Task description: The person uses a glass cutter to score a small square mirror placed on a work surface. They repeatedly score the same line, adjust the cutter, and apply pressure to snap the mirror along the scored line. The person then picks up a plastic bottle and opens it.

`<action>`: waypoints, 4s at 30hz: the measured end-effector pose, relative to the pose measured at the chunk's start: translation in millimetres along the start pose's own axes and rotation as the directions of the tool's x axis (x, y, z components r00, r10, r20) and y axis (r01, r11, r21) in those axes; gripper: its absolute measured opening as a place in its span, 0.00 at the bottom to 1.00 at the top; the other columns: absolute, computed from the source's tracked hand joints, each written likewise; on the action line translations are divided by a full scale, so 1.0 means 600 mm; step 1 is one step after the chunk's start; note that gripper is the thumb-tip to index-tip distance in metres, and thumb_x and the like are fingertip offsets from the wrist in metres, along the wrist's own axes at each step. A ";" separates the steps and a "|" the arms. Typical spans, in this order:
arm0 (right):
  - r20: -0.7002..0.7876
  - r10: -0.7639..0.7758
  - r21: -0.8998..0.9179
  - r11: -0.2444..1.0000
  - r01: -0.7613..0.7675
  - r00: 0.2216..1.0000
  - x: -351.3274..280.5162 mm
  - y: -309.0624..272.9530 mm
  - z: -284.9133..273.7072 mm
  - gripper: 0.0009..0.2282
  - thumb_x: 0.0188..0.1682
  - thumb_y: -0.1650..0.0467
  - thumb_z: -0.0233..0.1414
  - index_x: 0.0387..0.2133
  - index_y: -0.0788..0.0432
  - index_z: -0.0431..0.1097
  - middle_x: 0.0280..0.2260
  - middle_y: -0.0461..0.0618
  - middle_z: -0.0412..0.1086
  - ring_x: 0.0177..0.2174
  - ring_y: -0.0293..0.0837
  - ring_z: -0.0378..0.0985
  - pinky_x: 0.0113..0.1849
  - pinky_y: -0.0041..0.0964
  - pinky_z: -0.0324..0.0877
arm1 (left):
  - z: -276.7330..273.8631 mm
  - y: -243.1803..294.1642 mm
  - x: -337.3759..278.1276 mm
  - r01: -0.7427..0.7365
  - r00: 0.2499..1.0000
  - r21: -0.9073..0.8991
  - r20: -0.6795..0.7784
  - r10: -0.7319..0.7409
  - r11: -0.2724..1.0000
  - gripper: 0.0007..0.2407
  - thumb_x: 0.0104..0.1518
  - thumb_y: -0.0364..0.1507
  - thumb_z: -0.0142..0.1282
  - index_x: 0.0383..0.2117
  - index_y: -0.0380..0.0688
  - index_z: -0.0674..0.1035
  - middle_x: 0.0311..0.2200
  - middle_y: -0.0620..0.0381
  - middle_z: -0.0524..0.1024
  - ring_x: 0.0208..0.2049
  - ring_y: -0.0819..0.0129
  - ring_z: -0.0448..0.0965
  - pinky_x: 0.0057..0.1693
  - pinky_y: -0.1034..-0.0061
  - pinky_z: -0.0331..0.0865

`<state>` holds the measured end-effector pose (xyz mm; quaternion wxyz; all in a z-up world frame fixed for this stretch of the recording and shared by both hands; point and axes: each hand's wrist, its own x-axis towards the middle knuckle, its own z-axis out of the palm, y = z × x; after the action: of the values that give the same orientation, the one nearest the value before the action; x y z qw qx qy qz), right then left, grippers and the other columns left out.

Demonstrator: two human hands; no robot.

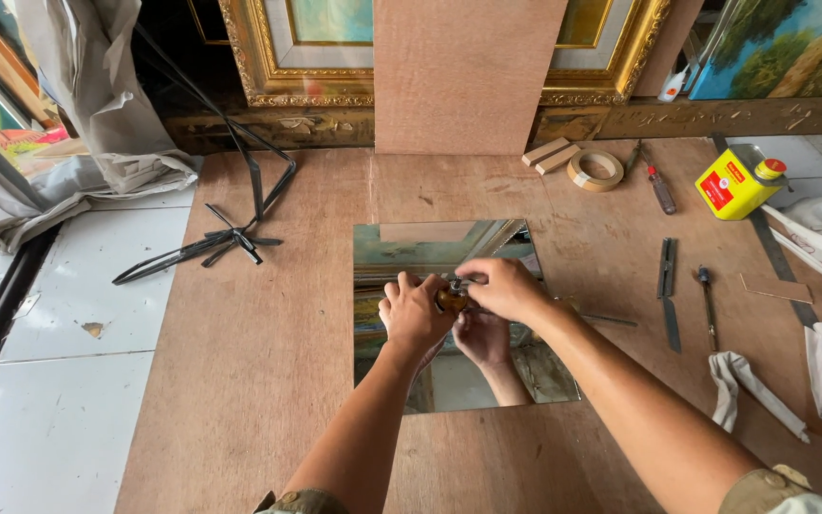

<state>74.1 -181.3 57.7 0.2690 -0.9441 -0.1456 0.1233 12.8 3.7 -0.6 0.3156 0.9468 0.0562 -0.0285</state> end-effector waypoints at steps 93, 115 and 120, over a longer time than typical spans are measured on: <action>-0.181 0.519 0.593 0.735 -0.328 0.836 -0.101 0.122 -0.079 0.17 0.50 0.65 0.66 0.54 0.48 0.82 0.39 0.43 0.79 0.23 0.34 0.67 0.21 0.28 0.62 | -0.122 0.038 -0.249 -0.399 0.786 0.472 0.618 0.028 0.786 0.11 0.71 0.39 0.56 0.54 0.55 0.79 0.48 0.59 0.84 0.51 0.54 0.83 0.52 0.57 0.75; -0.225 0.378 0.132 0.925 -0.357 0.898 -0.141 0.061 -0.113 0.25 0.48 0.49 0.58 0.50 0.50 0.79 0.47 0.45 0.80 0.46 0.45 0.81 0.42 0.40 0.72 | -0.122 0.026 -0.228 -0.286 0.904 0.353 0.409 0.128 0.891 0.12 0.68 0.39 0.55 0.53 0.57 0.82 0.44 0.58 0.86 0.46 0.56 0.87 0.50 0.53 0.81; -0.140 0.492 0.357 0.835 -0.419 0.859 -0.065 0.110 -0.155 0.21 0.60 0.52 0.47 0.54 0.45 0.83 0.50 0.45 0.82 0.52 0.45 0.81 0.57 0.45 0.69 | -0.120 0.030 -0.235 -0.297 0.882 0.355 0.457 0.112 0.886 0.12 0.70 0.41 0.54 0.52 0.55 0.82 0.45 0.57 0.85 0.47 0.54 0.87 0.49 0.55 0.80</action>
<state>80.5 -292.3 104.2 0.3932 -0.9038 0.1379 0.0974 -123.3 20.0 80.2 0.1129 0.9631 -0.1237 -0.2107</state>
